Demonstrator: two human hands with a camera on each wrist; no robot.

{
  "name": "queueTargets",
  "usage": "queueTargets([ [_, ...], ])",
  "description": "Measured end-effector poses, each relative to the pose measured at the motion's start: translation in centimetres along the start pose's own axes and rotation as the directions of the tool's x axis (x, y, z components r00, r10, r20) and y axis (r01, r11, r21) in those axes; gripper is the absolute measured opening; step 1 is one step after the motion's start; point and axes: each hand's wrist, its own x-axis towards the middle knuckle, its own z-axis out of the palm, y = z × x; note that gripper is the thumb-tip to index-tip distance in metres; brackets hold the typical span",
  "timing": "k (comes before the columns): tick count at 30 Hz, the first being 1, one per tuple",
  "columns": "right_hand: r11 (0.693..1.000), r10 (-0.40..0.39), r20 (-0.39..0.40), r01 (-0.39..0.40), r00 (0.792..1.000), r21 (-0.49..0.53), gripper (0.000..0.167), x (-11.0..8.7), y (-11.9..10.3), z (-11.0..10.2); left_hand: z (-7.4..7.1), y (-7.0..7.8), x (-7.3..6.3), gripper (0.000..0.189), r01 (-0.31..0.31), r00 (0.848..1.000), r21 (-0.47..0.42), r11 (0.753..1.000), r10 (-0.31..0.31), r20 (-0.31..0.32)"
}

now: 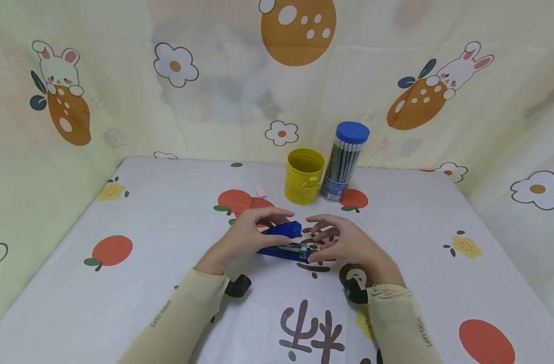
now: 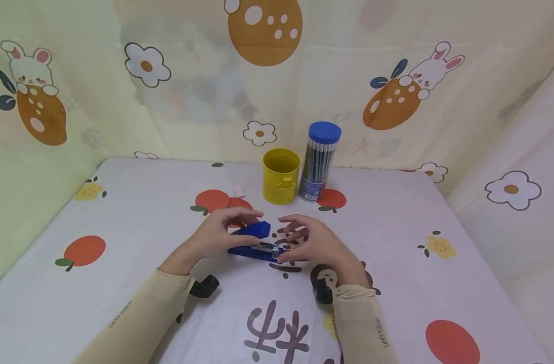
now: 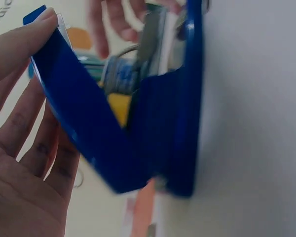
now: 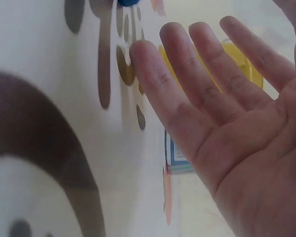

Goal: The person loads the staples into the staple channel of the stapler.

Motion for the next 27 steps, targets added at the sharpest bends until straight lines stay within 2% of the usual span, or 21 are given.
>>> queueTargets([
  [5, 1.000, 0.005, -0.009, -0.005, 1.000, 0.001, 0.085, -0.3, 0.0, -0.3, 1.5, -0.5, 0.1, 0.051, 0.055, 0.998, 0.044, 0.997, -0.056, 0.027],
  [9, 1.000, 0.005, -0.016, -0.006, 1.000, -0.009, 0.084, -0.6, -0.2, -0.4, 2.1, -0.6, 0.0, 0.052, 0.070, 0.996, 0.086, 0.994, -0.074, 0.046],
  [15, 1.000, 0.000, -0.028, -0.001, 1.000, -0.025, 0.084, -0.9, 0.0, -0.6, 2.3, -0.1, -0.1, 0.052, 0.070, 0.997, 0.060, 0.996, -0.072, 0.025],
  [21, 1.000, -0.012, -0.020, 0.012, 1.000, -0.005, 0.086, -0.8, 0.3, -0.8, 2.6, 0.0, -0.2, 0.040, 0.066, 0.998, 0.047, 0.997, -0.067, 0.018],
  [24, 1.000, -0.024, -0.012, 0.024, 1.000, -0.001, 0.086, -0.7, 0.3, -0.8, 2.7, -0.1, -0.3, 0.033, 0.059, 0.998, 0.076, 0.995, -0.060, 0.014],
  [27, 0.999, -0.036, -0.006, 0.036, 0.999, -0.001, 0.085, -0.7, 0.3, -0.7, 2.9, -0.1, -0.3, 0.030, 0.039, 0.998, 0.154, 0.987, -0.045, 0.034],
])
